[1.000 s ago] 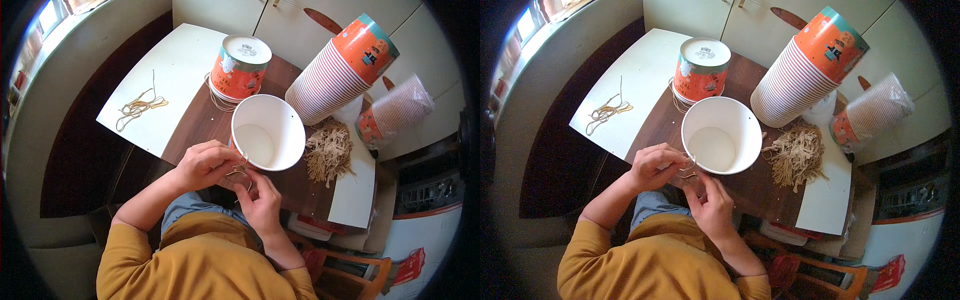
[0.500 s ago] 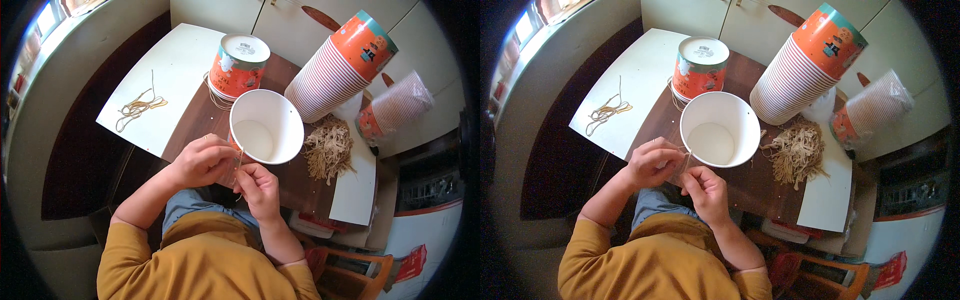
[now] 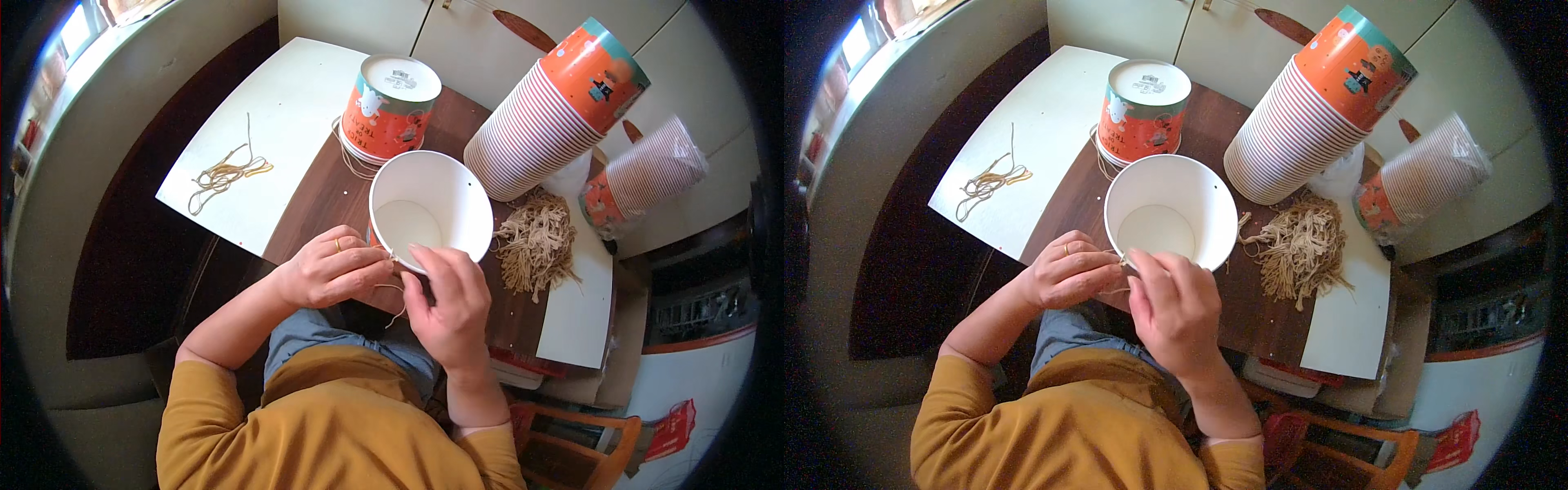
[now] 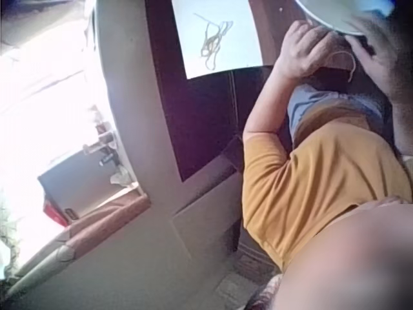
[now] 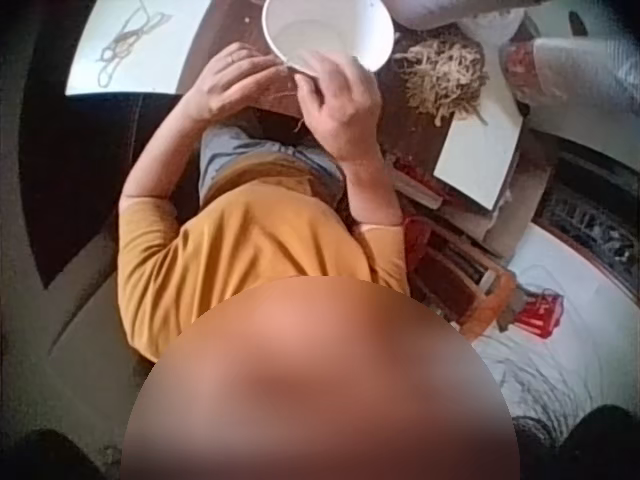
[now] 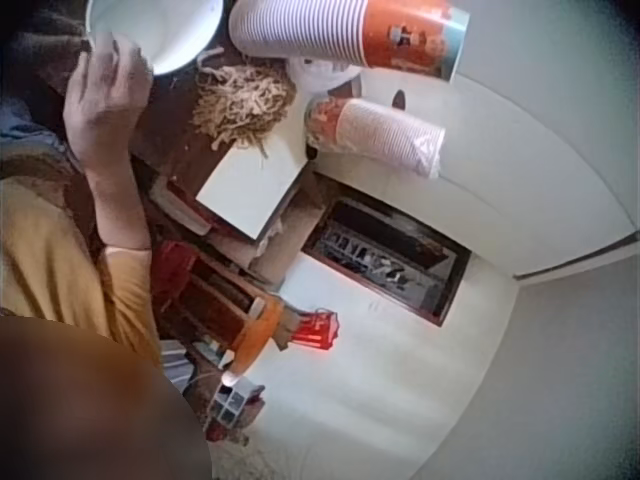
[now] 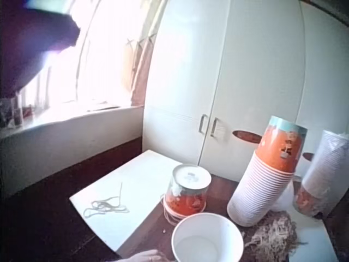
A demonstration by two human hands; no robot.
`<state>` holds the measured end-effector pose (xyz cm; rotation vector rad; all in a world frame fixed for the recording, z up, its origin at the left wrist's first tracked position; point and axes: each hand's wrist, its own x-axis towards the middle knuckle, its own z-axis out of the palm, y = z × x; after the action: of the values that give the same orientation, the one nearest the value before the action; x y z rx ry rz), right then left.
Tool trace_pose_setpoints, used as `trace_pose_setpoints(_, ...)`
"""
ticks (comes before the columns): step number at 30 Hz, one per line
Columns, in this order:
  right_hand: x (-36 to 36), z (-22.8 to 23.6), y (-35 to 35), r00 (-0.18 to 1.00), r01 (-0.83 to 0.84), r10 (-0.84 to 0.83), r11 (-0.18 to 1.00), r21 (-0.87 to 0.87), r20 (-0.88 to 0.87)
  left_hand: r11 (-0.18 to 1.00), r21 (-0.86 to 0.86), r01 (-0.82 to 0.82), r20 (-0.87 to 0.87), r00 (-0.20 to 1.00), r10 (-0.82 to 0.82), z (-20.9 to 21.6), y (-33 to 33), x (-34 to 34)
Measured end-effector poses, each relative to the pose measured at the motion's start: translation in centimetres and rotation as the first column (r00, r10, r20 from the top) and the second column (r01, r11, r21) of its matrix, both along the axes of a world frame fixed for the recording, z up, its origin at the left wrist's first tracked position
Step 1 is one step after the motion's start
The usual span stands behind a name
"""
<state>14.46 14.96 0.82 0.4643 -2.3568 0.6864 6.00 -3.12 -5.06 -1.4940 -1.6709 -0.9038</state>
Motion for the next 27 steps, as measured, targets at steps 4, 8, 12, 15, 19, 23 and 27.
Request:
trace_pose_setpoints(4, -1.8, -0.8, 0.6, 0.990, -0.112, 0.131, 0.952, 0.285, -0.047, 1.000, -0.013, 0.008, 0.011, 1.000, -0.008, 0.4, 0.0, 0.1)
trace_pose_setpoints(8, -1.0, -1.2, 0.8, 0.984, -0.111, 0.146, 0.949, 0.296, -0.098, 0.999, 0.019, 0.046, 0.121, 0.992, -0.048, 0.4, 0.0, 0.3)
trace_pose_setpoints(12, 0.6, -2.3, 0.2, 0.986, -0.074, 0.111, 0.960, 0.269, -0.126, 0.995, 0.095, 0.040, 0.306, 0.950, -0.067, 0.0, 0.1, 1.2)
trace_pose_setpoints(15, 1.1, -3.4, -0.2, 0.978, -0.101, 0.118, 0.990, 0.103, -0.172, 0.997, 0.083, 0.007, 0.331, 0.943, -0.035, -0.2, 0.1, 1.8)
trace_pose_setpoints(19, 1.4, -4.1, -0.8, 0.995, -0.068, 0.057, 0.987, -0.145, -0.083, 0.997, 0.049, -0.056, 0.270, 0.962, 0.041, 0.4, 0.2, 2.4)
trace_pose_setpoints(23, 1.2, -4.4, -1.3, 0.999, 0.040, -0.030, 0.939, -0.343, 0.034, 0.946, 0.004, -0.324, 0.065, 0.944, 0.323, 1.2, 0.3, 3.2)
trace_pose_setpoints(27, 0.7, -5.8, -1.8, 0.989, 0.067, -0.091, 0.977, -0.201, -0.115, 0.856, 0.017, -0.516, 0.102, 0.853, 0.512, 0.9, 0.9, 4.1)
